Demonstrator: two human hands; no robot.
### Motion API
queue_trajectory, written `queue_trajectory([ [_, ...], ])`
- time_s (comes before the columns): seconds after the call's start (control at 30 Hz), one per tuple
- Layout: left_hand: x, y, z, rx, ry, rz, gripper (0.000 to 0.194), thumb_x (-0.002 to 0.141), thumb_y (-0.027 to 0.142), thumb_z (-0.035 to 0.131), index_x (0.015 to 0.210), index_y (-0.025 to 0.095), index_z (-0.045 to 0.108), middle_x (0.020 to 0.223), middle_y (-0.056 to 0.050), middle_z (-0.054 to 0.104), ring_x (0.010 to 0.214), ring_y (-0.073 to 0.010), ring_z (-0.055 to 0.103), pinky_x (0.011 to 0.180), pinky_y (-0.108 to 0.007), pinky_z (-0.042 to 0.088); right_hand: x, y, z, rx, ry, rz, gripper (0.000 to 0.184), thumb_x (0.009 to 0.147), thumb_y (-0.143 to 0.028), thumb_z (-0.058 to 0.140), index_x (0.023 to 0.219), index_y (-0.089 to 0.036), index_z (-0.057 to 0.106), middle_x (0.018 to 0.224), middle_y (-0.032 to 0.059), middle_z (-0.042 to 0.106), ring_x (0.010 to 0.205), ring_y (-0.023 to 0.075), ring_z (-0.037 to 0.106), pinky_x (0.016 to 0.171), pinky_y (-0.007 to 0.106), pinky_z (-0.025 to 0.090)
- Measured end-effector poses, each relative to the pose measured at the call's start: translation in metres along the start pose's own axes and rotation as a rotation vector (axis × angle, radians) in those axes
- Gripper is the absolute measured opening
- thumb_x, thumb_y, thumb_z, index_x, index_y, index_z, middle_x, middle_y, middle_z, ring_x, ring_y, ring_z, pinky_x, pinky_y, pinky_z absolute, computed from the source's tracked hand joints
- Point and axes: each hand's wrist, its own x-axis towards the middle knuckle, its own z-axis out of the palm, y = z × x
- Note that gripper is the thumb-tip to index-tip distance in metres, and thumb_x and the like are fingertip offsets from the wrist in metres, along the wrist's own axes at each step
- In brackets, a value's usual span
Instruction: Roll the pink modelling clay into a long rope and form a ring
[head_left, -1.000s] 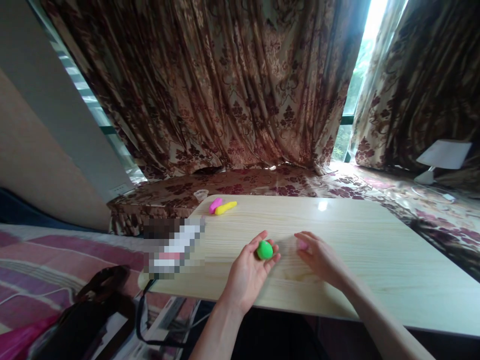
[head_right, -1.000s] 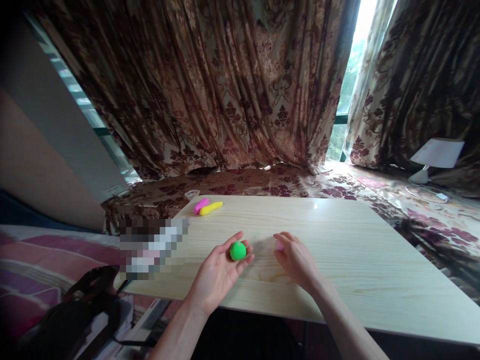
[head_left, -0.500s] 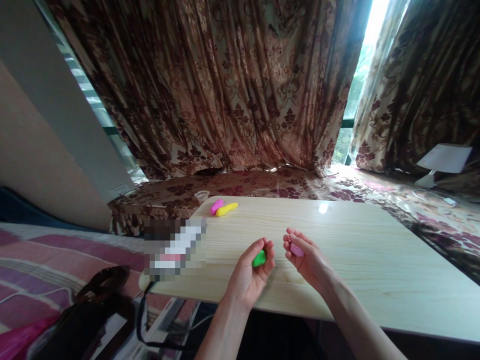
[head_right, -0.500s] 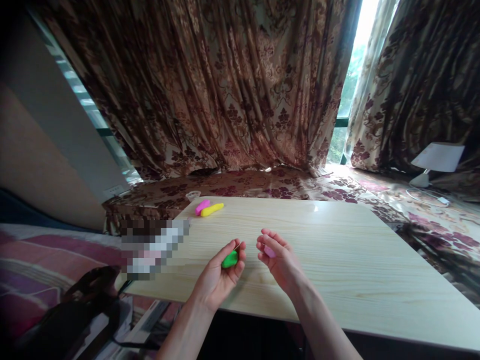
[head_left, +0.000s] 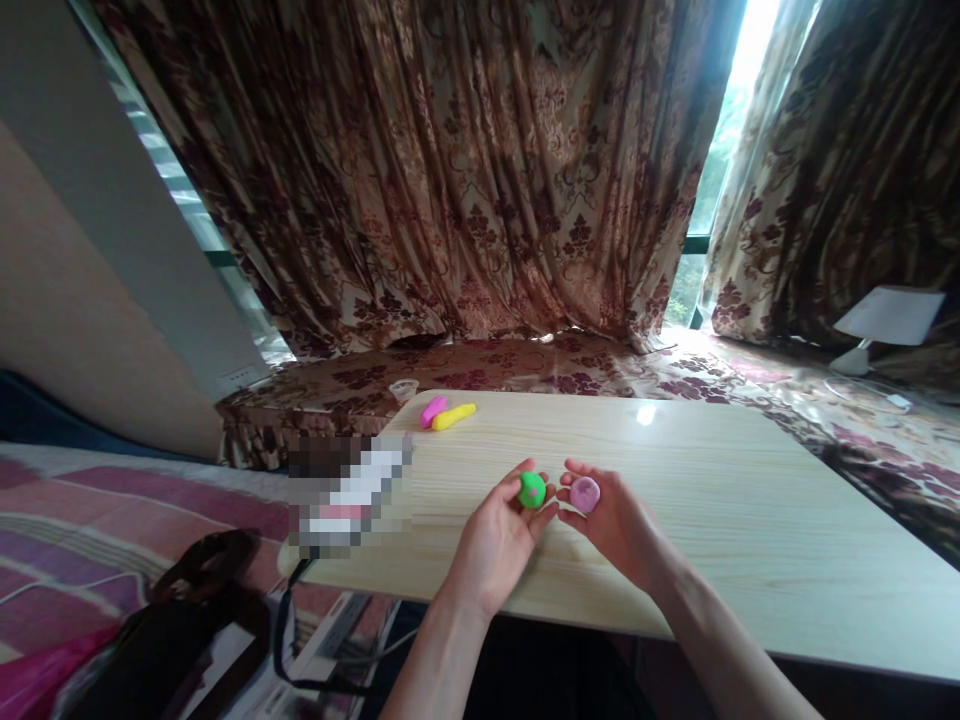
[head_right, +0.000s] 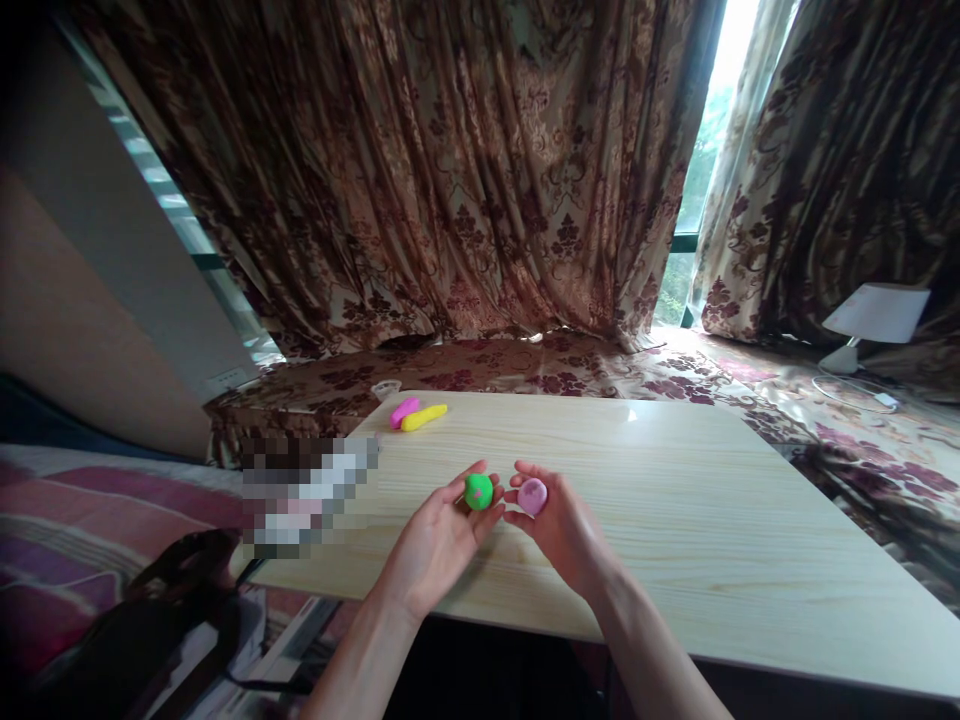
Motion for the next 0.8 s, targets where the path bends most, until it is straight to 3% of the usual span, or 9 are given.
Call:
queue_trajectory([
  [0.1,-0.001,-0.001,-0.004,0.031,0.001,0.002,0.029,0.080,0.013,0.060,0.109,0.013,0.058,0.096,-0.009,0.063,0.078,-0.0141,0.063,0.061,-0.022,0.052,-0.002,-0.002,-0.008,0.088,-0.019,0.066,0.035,0.076,-0.040,0.064,0.104,-0.021,0.059,0.093,0.0051,0.062,0.079,0.0179,0.062,0.072,0.033,0.051],
  [0.2,-0.001,-0.001,-0.005,-0.025,-0.010,-0.051,0.023,0.081,0.027,0.061,0.100,0.014,0.060,0.075,-0.003,0.060,0.053,-0.0074,0.055,0.040,-0.016,0.042,-0.001,0.001,-0.013,0.142,0.013,0.087,0.023,0.080,-0.043,0.060,0.088,-0.021,0.060,0.076,-0.0004,0.058,0.060,0.0115,0.057,0.061,0.027,0.050],
  [0.27,-0.001,-0.001,-0.006,-0.059,-0.005,-0.063,0.016,0.081,0.027,0.060,0.091,0.014,0.060,0.069,-0.001,0.057,0.053,-0.0073,0.054,0.042,-0.016,0.043,-0.001,0.003,-0.013,0.158,0.036,0.083,0.024,0.078,-0.044,0.062,0.077,-0.021,0.057,0.073,-0.0012,0.057,0.059,0.0111,0.056,0.060,0.026,0.050],
  [0.33,0.000,0.000,-0.005,-0.086,0.014,-0.071,0.009,0.080,0.017,0.058,0.088,0.014,0.060,0.077,-0.003,0.060,0.067,-0.0103,0.061,0.053,-0.018,0.049,-0.001,0.003,-0.012,0.151,0.042,0.081,0.024,0.072,-0.041,0.069,0.078,-0.020,0.057,0.081,0.0006,0.059,0.066,0.0129,0.058,0.063,0.027,0.050],
  [0.43,0.001,0.000,-0.005,-0.107,0.020,-0.065,0.018,0.078,0.006,0.056,0.094,0.014,0.058,0.090,-0.006,0.062,0.077,-0.0119,0.063,0.057,-0.018,0.050,-0.001,0.003,-0.008,0.091,0.037,0.076,0.028,0.069,-0.040,0.072,0.081,-0.020,0.057,0.079,0.0004,0.059,0.057,0.0099,0.052,0.052,0.022,0.045],
  [0.5,0.002,0.000,-0.005,-0.116,0.000,-0.054,0.005,0.080,0.014,0.058,0.085,0.015,0.058,0.078,-0.002,0.060,0.062,-0.0085,0.058,0.045,-0.016,0.043,0.000,0.004,-0.006,0.028,0.046,0.054,0.031,0.073,-0.048,0.066,0.074,-0.019,0.054,0.067,-0.0025,0.053,0.046,0.0068,0.041,0.042,0.020,0.036],
  [0.67,0.005,0.000,-0.006,-0.117,-0.024,-0.029,0.040,0.083,0.036,0.058,0.054,0.017,0.039,0.048,0.007,0.035,0.036,-0.0039,0.034,0.032,-0.015,0.024,0.002,0.009,-0.008,-0.256,0.074,-0.050,0.046,0.085,-0.059,0.041,0.060,-0.021,0.040,0.051,-0.0064,0.035,0.038,0.0069,0.027,0.037,0.022,0.025],
  [0.73,0.005,0.001,-0.007,-0.106,-0.012,-0.015,0.039,0.083,0.036,0.058,0.054,0.017,0.041,0.049,0.007,0.037,0.036,-0.0043,0.036,0.032,-0.016,0.027,0.004,0.009,-0.012,-0.428,0.101,-0.126,0.046,0.087,-0.057,0.039,0.058,-0.021,0.040,0.048,-0.0060,0.034,0.038,0.0085,0.030,0.038,0.023,0.028],
  [0.8,0.005,0.002,-0.007,-0.092,0.003,-0.006,0.026,0.083,0.032,0.058,0.064,0.016,0.052,0.059,0.003,0.050,0.047,-0.0072,0.051,0.041,-0.018,0.041,0.006,0.006,-0.021,-0.619,0.126,-0.223,0.039,0.085,-0.051,0.047,0.062,-0.021,0.050,0.054,-0.0027,0.044,0.047,0.0119,0.042,0.047,0.025,0.037],
])
